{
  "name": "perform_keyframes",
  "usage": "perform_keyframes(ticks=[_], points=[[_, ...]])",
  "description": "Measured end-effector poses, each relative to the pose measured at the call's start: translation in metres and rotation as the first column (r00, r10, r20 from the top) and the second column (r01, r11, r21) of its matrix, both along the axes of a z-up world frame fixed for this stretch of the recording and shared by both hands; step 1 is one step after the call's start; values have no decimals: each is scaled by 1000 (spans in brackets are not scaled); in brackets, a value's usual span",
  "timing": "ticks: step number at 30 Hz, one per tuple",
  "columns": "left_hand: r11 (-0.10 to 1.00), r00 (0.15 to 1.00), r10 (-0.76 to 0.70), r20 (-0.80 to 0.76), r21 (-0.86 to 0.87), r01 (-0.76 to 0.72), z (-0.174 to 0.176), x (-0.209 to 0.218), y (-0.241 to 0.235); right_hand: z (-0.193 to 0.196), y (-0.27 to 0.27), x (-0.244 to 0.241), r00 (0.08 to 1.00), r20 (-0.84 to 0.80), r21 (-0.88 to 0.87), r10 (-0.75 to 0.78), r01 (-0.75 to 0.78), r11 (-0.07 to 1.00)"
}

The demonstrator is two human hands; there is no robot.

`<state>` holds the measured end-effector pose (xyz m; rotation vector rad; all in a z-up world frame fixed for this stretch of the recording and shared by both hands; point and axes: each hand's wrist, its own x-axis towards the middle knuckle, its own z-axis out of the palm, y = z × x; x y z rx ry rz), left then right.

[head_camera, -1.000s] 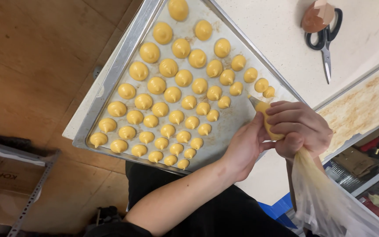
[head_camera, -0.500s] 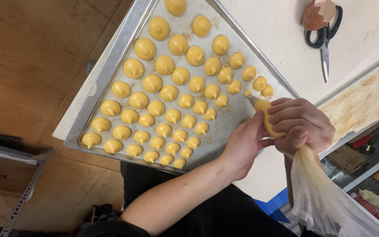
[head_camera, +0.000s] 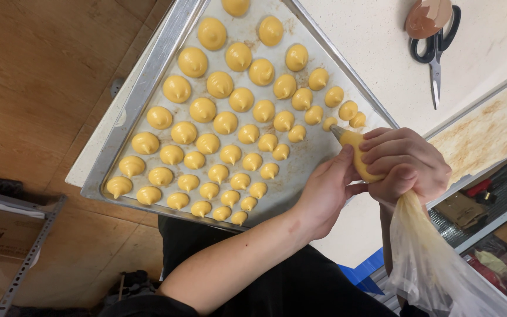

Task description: The person uses a piping bag to squeeze yellow batter onto a baking sheet, forming uniform round dollops in neat rows. The person adjusts the bag and continues piping until the tray is nearly full.

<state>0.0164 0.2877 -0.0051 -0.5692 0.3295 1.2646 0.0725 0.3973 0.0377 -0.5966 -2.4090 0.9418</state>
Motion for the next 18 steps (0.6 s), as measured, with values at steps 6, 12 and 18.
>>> perform_keyframes(ticks=[6, 12, 18], points=[[1000, 1000, 18, -6, 15, -18, -1, 1, 0, 1, 2, 1, 1000, 18, 26, 20, -20, 999], [1000, 1000, 8, -15, 14, -8, 1, 0, 0, 0, 0, 0, 1000, -17, 18, -10, 10, 1000], [1000, 1000, 10, -18, 19, -10, 2, -2, 1, 2, 2, 4, 1000, 13, 31, 15, -15, 999]])
